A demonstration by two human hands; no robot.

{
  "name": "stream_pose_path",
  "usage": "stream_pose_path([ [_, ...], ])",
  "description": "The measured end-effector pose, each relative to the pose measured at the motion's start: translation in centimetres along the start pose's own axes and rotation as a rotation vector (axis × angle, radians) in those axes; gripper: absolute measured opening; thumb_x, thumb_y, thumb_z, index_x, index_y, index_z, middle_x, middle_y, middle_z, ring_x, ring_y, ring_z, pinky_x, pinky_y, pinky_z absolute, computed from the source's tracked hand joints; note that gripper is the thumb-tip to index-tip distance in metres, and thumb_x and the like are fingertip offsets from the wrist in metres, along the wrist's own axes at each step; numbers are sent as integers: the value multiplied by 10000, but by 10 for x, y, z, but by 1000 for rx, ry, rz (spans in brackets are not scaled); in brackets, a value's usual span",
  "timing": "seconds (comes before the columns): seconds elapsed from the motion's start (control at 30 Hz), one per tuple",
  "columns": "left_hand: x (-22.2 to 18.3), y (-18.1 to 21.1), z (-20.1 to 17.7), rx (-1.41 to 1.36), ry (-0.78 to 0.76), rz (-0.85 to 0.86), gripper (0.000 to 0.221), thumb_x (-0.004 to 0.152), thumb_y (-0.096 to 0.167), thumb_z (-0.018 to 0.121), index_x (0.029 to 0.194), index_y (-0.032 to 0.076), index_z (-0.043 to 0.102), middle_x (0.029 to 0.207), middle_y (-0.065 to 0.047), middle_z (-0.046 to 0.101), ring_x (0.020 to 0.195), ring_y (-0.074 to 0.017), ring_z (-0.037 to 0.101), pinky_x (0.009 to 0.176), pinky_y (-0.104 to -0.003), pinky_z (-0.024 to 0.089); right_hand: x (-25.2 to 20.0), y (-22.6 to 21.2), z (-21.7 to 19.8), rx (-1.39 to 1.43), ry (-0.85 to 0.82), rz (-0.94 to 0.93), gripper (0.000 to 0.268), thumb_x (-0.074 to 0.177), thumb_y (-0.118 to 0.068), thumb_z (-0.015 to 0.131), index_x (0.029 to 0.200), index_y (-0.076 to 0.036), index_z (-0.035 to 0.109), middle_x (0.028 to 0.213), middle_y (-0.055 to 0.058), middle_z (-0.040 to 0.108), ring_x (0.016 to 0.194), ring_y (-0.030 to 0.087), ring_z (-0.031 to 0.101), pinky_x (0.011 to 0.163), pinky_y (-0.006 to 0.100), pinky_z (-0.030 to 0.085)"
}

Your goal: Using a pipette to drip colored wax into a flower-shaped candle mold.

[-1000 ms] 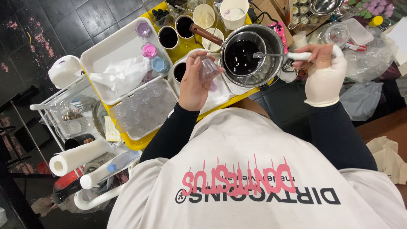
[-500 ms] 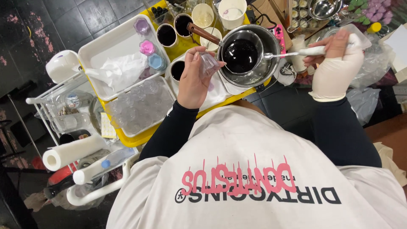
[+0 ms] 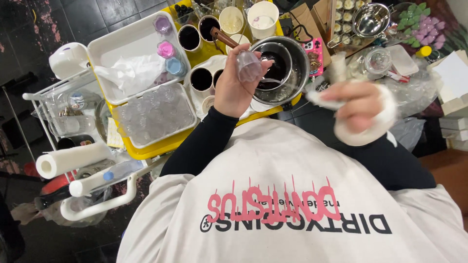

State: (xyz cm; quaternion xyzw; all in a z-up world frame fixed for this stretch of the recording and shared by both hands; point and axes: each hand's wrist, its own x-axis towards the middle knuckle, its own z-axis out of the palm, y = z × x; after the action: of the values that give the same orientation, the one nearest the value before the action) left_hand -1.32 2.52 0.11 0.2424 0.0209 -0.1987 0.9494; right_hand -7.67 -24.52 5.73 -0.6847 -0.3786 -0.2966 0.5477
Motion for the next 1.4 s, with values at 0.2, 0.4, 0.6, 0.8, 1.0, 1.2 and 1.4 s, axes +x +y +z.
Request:
stream_pose_path([
  [0.2,5,-15,13,-94,-61,-60,381,1160,409,439,1354,92,524,1209,-88,651,1142,-291,696,1023,-391,546,59,-16,11,-178,-465,-41,333,982,-421,643,970,-95,578,1187,141,674,928,355,712,730,430,570],
  [0.4,9,-13,24,59,-58,-7,367,1138,394,480,1351,96,503,1206,-89,631,1139,-293,699,1025,-392,549,78,-24,11,-203,-649,-136,381,767,-348,835,930,-91,607,1169,132,680,922,343,707,675,445,557],
  [0.6,11,-22,19,100,-78,25,360,1150,393,477,1349,95,507,1200,-90,610,1133,-278,695,1006,-366,549,83,-20,4,-164,-661,-154,376,807,-362,838,916,-92,600,1148,119,673,943,315,680,730,428,567],
  [0.8,11,-16,22,248,-85,48,383,1153,371,466,1396,79,515,1199,-67,600,1162,-261,689,1043,-372,546,89,-29,21,-310,-726,-259,331,809,-389,818,902,-121,648,1139,97,697,949,284,682,721,406,572],
  [1.0,17,-14,16,329,-52,30,402,1129,381,488,1377,65,522,1174,-85,602,1124,-263,700,1034,-371,552,88,-18,17,-287,-717,-223,354,789,-411,817,841,-121,620,1136,111,694,935,296,681,708,415,572],
  [1.2,26,-5,13,477,-56,17,398,1117,373,514,1352,52,538,1153,-69,591,1084,-233,708,986,-347,576,84,-15,27,-270,-705,-231,343,764,-391,832,876,-119,655,1118,96,686,908,288,682,697,414,570],
  [1.4,32,-5,7,461,-118,19,362,1122,330,539,1319,26,559,1136,-49,595,1084,-209,717,985,-335,585,83,-15,19,-249,-685,-243,368,783,-385,848,846,-108,615,1127,114,688,901,294,679,706,415,574],
])
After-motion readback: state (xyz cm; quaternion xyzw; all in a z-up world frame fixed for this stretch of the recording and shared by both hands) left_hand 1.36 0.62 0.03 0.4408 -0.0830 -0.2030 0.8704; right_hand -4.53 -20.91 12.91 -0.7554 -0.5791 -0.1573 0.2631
